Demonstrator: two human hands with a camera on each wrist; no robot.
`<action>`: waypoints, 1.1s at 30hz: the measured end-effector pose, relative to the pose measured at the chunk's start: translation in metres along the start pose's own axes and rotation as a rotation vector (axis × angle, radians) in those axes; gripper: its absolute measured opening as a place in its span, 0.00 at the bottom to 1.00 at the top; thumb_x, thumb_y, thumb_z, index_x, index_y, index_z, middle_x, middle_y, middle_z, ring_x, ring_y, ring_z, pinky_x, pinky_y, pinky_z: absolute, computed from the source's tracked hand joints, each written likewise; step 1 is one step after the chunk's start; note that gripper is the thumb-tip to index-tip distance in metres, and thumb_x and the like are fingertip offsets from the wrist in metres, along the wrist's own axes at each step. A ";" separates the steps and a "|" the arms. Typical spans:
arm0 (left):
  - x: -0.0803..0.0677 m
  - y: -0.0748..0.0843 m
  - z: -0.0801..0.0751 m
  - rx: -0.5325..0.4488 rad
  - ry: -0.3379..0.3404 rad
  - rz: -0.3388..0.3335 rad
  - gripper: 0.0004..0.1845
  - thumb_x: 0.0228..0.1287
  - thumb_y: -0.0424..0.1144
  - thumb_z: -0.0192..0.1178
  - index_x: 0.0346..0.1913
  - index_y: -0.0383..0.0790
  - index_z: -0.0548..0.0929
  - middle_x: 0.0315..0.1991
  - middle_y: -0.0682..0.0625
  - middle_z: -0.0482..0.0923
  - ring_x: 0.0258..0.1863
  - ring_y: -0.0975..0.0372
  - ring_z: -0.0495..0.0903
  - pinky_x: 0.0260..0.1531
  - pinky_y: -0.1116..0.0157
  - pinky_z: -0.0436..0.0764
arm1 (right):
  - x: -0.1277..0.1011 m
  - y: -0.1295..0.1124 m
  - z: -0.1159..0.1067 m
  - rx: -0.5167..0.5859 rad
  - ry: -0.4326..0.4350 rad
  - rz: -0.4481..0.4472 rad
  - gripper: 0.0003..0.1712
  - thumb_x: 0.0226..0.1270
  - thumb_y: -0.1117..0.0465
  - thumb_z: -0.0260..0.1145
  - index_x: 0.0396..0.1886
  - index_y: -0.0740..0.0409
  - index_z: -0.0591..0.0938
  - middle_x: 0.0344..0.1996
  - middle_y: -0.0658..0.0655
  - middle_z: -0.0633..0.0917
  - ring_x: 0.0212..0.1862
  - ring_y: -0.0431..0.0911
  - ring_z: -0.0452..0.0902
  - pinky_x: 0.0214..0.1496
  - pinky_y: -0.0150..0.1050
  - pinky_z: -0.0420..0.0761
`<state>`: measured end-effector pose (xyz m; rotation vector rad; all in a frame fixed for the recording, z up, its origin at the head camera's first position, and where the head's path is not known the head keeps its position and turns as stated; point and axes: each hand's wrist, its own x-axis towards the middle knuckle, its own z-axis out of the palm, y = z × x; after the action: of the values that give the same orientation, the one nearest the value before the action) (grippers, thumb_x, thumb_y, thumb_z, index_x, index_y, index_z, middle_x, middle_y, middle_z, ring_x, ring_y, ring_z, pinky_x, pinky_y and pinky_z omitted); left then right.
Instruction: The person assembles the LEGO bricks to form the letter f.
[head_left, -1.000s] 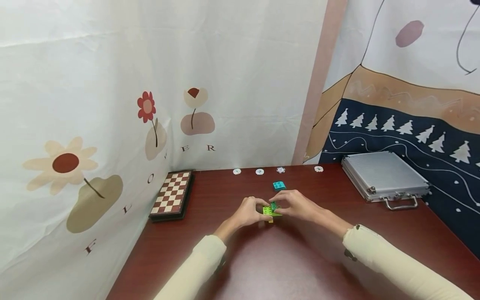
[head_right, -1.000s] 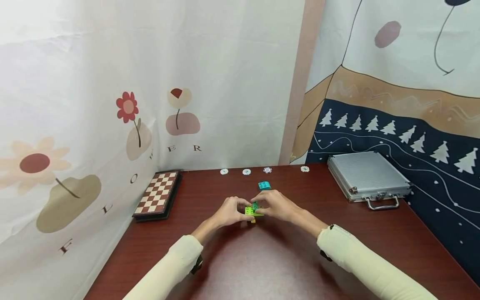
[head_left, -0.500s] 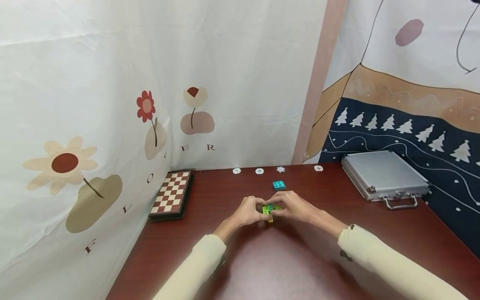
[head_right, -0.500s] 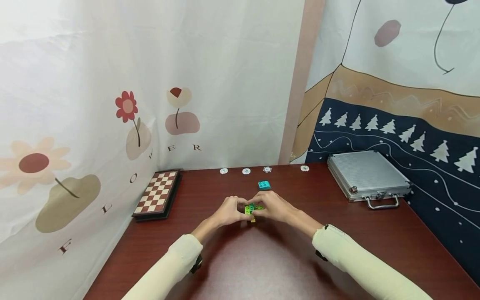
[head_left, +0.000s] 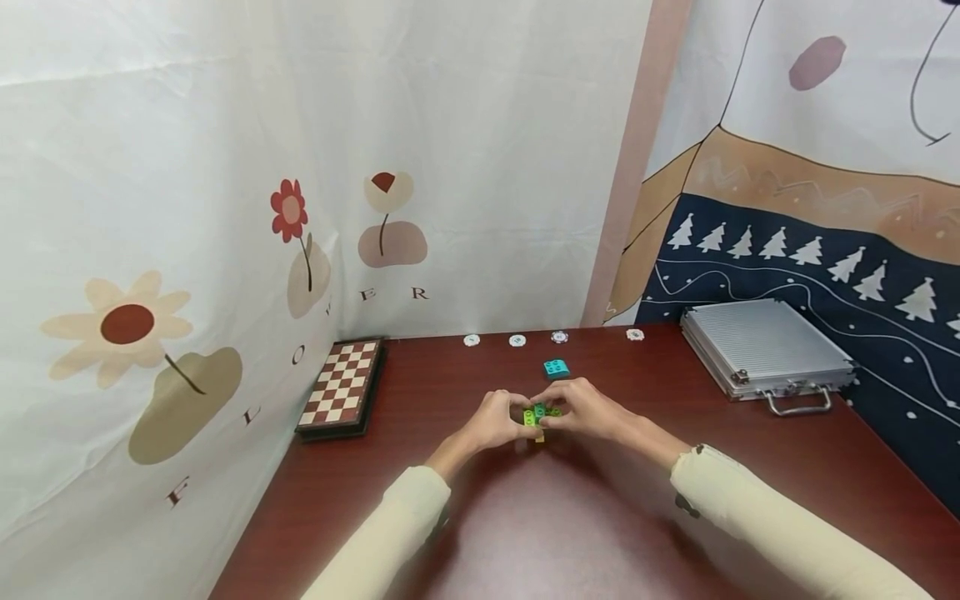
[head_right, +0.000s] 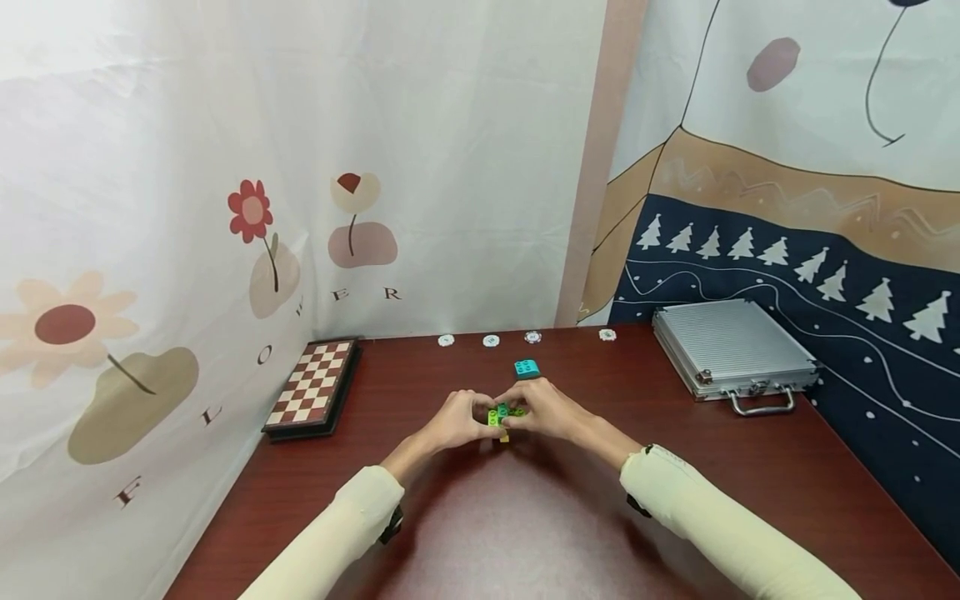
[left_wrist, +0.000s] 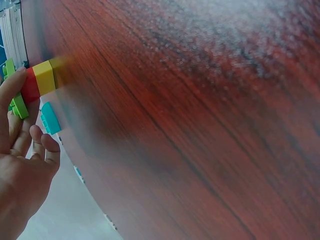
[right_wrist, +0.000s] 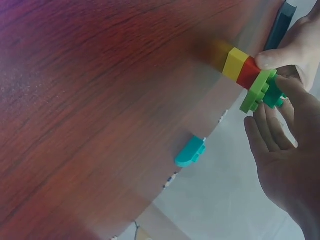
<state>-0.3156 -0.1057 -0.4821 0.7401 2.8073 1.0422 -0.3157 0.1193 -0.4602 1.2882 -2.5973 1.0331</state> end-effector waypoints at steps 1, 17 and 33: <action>0.000 -0.001 0.000 -0.002 -0.001 0.005 0.25 0.56 0.51 0.79 0.54 0.43 0.90 0.47 0.53 0.89 0.50 0.61 0.83 0.49 0.62 0.83 | 0.000 0.000 0.000 0.004 0.001 0.007 0.18 0.64 0.65 0.78 0.54 0.61 0.89 0.47 0.56 0.90 0.45 0.47 0.87 0.46 0.39 0.87; 0.002 -0.003 0.001 0.010 0.006 0.038 0.24 0.57 0.49 0.80 0.53 0.42 0.90 0.39 0.57 0.88 0.36 0.67 0.81 0.38 0.68 0.80 | 0.002 0.003 0.003 -0.008 -0.022 0.044 0.17 0.66 0.62 0.76 0.54 0.58 0.89 0.47 0.54 0.89 0.47 0.45 0.87 0.46 0.36 0.86; 0.002 -0.002 -0.001 0.049 0.002 0.039 0.25 0.57 0.50 0.79 0.55 0.43 0.90 0.47 0.55 0.89 0.45 0.66 0.81 0.46 0.67 0.80 | -0.004 0.005 0.010 -0.080 0.028 -0.001 0.20 0.64 0.58 0.78 0.55 0.55 0.87 0.45 0.51 0.87 0.40 0.43 0.81 0.41 0.33 0.83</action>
<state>-0.3186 -0.1061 -0.4824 0.8020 2.8404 0.9834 -0.3145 0.1184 -0.4718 1.2472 -2.5886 0.9304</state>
